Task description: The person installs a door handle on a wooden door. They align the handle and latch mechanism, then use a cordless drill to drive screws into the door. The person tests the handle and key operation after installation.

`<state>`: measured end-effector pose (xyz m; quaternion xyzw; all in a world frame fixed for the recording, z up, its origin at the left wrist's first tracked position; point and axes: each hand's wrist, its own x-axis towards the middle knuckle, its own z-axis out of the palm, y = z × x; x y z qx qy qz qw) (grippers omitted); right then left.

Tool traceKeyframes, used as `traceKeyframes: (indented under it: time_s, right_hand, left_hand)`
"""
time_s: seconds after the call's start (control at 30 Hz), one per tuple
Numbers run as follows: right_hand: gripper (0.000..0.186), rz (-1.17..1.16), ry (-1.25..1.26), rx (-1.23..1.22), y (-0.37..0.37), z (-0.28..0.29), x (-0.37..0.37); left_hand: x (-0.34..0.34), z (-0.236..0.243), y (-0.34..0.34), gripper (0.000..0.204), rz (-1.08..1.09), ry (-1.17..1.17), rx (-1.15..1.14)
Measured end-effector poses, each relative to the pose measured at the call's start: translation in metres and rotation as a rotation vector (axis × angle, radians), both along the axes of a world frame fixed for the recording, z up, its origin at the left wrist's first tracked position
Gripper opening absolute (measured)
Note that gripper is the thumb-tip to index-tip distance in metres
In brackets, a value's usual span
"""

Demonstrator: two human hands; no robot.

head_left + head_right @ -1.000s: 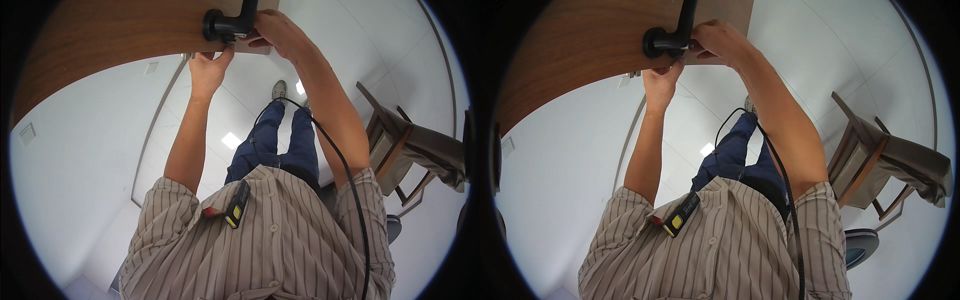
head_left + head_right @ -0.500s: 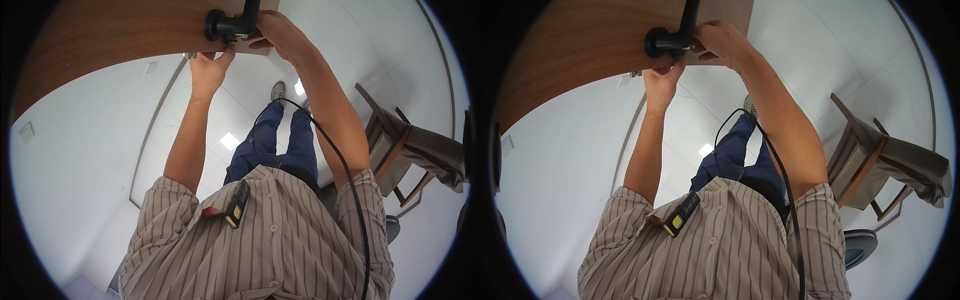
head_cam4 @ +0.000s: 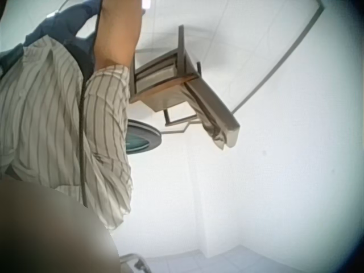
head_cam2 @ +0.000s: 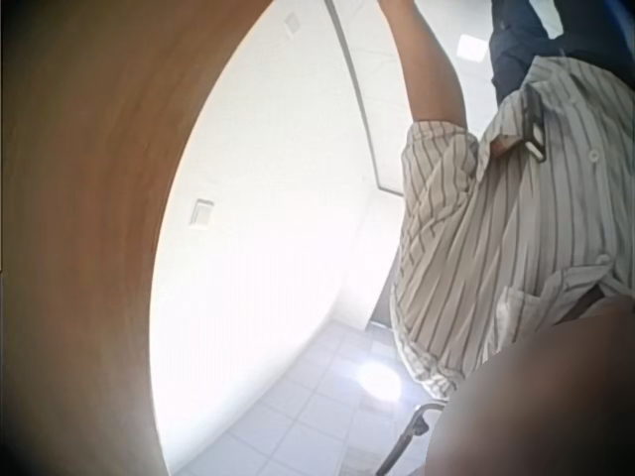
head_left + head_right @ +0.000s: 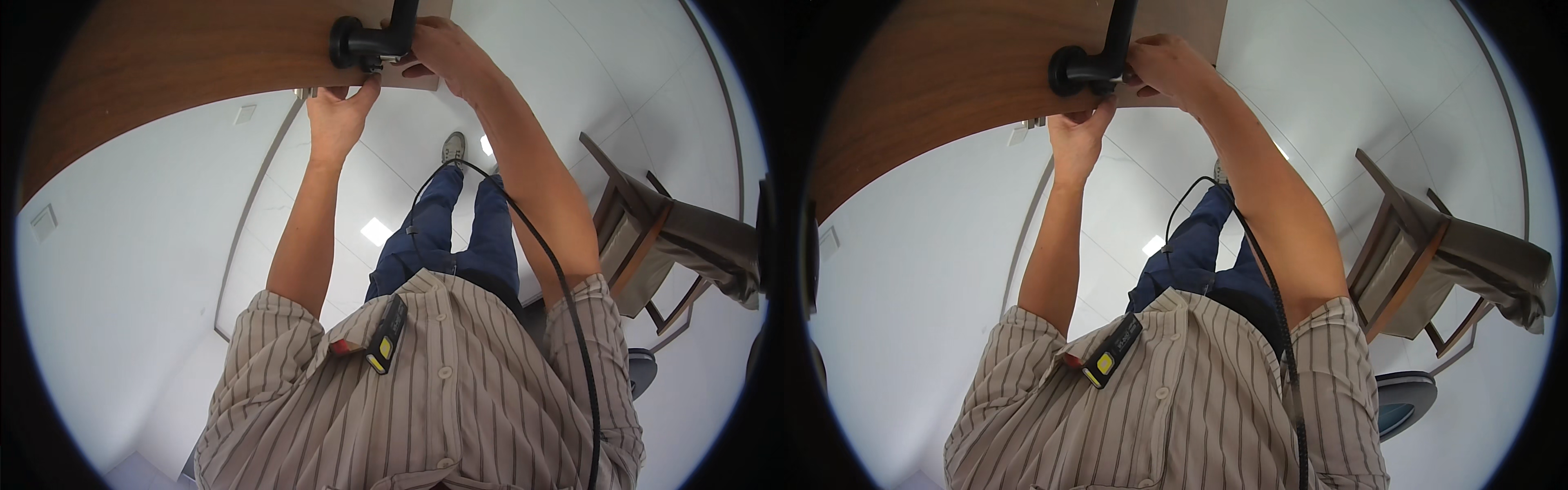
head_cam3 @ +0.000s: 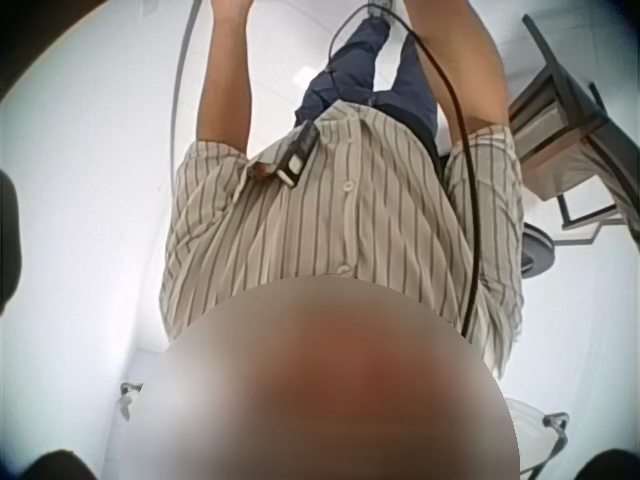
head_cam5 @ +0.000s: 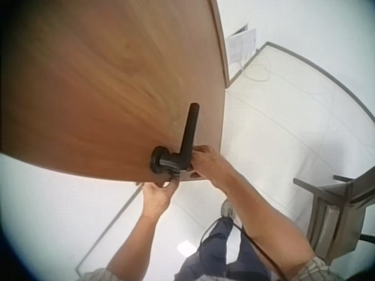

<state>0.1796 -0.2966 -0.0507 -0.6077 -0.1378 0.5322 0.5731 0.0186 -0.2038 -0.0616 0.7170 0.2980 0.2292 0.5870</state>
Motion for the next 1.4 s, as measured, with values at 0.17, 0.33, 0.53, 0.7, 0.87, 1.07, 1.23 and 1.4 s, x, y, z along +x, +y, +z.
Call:
traceKeyframes:
  time_s: [0.17, 0.33, 0.53, 0.7, 0.87, 1.07, 1.23, 1.4]
  right_hand:
    - [0.039, 0.001, 0.035, 0.032, -0.007, -0.002, 0.002]
    - [0.033, -0.035, 0.034, 0.0, -0.008, 0.0, 0.0]
    - [0.037, -0.035, 0.019, -0.022, -0.012, 0.002, -0.001]
    - [0.04, 0.015, 0.025, -0.029, -0.008, -0.002, 0.003]
    - [0.039, 0.053, -0.009, -0.084, -0.021, -0.001, 0.006]
    - [0.039, 0.006, -0.024, -0.077, -0.02, -0.003, 0.0]
    - [0.036, 0.05, -0.04, -0.137, -0.025, -0.007, 0.002]
    - [0.035, 0.095, -0.094, -0.049, -0.022, -0.017, 0.001]
  left_hand:
    - [0.001, 0.001, -0.008, 0.026, 0.059, 0.019, -0.045]
    - [0.002, 0.004, -0.01, 0.024, 0.049, 0.019, -0.052]
    - [0.0, 0.004, -0.013, 0.021, 0.062, 0.089, -0.03]
    - [-0.001, 0.0, -0.014, 0.019, 0.03, 0.053, -0.024]
    - [-0.002, -0.004, -0.02, 0.022, 0.007, 0.003, -0.052]
    - [-0.004, -0.008, -0.023, 0.027, 0.024, 0.005, -0.06]
    - [-0.004, -0.006, -0.025, 0.029, 0.022, 0.01, -0.062]
    - [-0.005, -0.011, -0.028, 0.033, 0.005, -0.016, -0.039]
